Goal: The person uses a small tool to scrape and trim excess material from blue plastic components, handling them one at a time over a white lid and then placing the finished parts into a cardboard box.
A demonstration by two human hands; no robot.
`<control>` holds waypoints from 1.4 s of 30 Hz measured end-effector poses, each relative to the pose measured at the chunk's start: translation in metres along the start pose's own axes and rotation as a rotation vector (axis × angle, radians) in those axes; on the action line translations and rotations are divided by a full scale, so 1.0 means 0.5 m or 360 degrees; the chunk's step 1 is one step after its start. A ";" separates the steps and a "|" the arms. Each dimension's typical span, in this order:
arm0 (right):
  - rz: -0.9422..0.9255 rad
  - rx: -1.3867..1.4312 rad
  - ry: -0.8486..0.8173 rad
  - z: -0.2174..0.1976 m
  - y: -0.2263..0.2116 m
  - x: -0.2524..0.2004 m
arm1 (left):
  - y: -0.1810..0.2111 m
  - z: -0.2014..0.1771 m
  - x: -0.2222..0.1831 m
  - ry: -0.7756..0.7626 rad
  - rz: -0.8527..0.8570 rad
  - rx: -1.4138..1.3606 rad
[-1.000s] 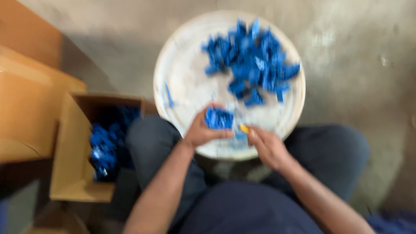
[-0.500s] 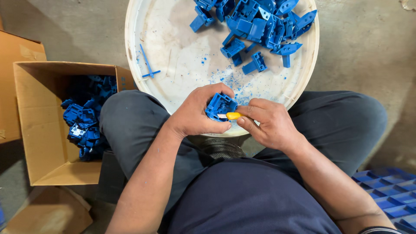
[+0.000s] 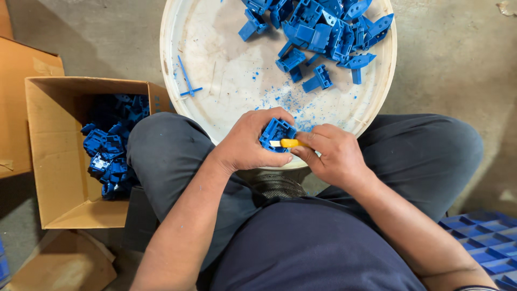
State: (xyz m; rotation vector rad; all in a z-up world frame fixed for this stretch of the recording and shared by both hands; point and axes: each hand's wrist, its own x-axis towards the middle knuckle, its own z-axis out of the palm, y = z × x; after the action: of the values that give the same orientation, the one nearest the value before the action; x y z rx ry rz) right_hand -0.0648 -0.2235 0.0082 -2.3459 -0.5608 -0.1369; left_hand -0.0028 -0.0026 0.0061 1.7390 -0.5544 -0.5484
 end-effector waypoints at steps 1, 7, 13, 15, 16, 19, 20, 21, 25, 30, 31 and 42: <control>0.0005 -0.0014 0.0026 0.002 -0.002 -0.002 | 0.002 0.003 -0.003 0.0015 -0.0033 -0.0030; 0.0047 0.0042 0.0065 0.006 -0.008 -0.009 | 0.005 0.019 -0.012 0.0178 0.0142 -0.0051; 0.0158 0.0161 0.0095 0.007 -0.015 -0.007 | 0.009 0.038 -0.015 0.0348 0.0163 -0.0138; 0.0163 0.0176 0.0100 0.008 -0.015 -0.004 | 0.010 0.044 -0.016 0.0411 0.0172 -0.0131; 0.0167 0.0184 0.0102 0.008 -0.015 -0.003 | 0.010 0.046 -0.017 0.0431 0.0138 -0.0139; 0.0136 0.0229 0.0107 0.010 -0.011 -0.001 | 0.011 0.053 -0.020 0.0509 0.0163 -0.0118; 0.0171 0.0235 0.0092 0.011 -0.010 -0.001 | 0.011 0.055 -0.022 0.0538 0.0190 -0.0103; 0.0206 0.0241 0.0077 0.011 -0.009 -0.002 | 0.012 0.058 -0.023 0.0569 0.0230 -0.0051; 0.0271 0.0289 0.0078 0.016 -0.006 -0.001 | 0.011 0.072 -0.024 0.0746 0.0312 0.0218; 0.0410 0.0419 0.0084 0.027 0.004 0.002 | 0.008 0.087 -0.017 0.0802 0.0200 0.0110; 0.0430 0.0470 0.0086 0.030 0.007 0.001 | 0.007 0.085 -0.014 0.0768 0.0150 0.0027; 0.0187 0.0313 -0.0051 -0.021 0.023 0.000 | 0.015 0.038 -0.022 0.0393 0.0093 -0.0342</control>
State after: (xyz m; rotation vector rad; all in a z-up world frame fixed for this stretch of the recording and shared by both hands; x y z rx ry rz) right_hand -0.0594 -0.2381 0.0087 -2.1860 -0.4298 0.0101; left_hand -0.0240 -0.0117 0.0102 1.5529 -0.3567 -0.3320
